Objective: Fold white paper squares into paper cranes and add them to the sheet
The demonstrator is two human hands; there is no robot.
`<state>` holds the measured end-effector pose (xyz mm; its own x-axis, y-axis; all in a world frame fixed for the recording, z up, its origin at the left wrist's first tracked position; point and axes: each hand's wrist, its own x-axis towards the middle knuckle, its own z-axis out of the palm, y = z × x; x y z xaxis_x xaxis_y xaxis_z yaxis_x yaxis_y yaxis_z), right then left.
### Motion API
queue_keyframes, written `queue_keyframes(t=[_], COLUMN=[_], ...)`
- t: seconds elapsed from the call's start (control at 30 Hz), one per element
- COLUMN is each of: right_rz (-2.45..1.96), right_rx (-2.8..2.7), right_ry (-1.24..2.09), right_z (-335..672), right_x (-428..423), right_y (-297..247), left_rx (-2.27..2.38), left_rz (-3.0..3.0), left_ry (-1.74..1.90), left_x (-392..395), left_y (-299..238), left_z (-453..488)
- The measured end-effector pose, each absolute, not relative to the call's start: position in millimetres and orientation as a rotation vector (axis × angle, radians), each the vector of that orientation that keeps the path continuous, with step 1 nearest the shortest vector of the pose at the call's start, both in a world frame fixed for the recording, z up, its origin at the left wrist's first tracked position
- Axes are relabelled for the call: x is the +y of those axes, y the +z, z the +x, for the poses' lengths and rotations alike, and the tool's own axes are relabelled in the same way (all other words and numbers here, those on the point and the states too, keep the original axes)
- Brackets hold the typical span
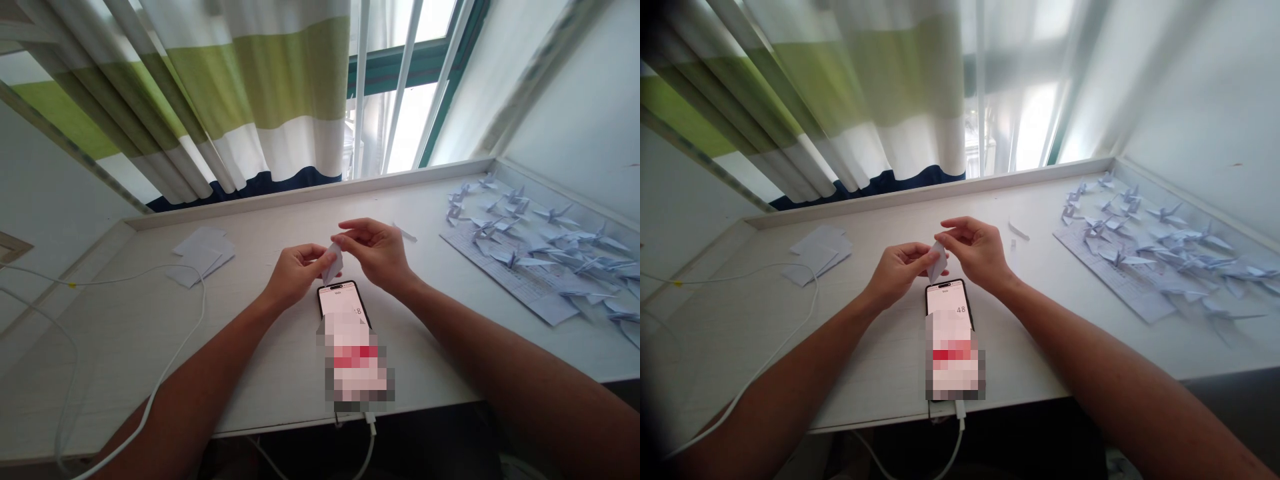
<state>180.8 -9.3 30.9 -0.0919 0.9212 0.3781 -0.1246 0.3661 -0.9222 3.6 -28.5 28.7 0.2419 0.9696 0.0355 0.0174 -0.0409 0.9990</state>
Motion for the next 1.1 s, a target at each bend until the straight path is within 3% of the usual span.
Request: queue_keyframes(t=[0.13,0.37,0.67,1.1], right_rz=[-0.818,-0.854,-0.858,-0.885], right_rx=[-1.311,-1.544,-1.56,-1.54], right_ry=[1.063,1.155,1.19,1.056], right_z=[183.9,185.2,183.0,183.4], right_x=[-4.9,-0.8,-0.3,-1.7], right_y=[29.7,23.5,19.2,15.2], left_rx=[0.978,1.037,1.013,1.012], left_rz=[1.292,1.306,1.228,1.327], left_ry=[0.92,1.079,1.012,0.989], left_x=[-31.6,-26.8,-25.7,-22.2], left_y=[31.9,30.8,32.3,28.8], left_z=[5.4,0.7,0.4,-1.0])
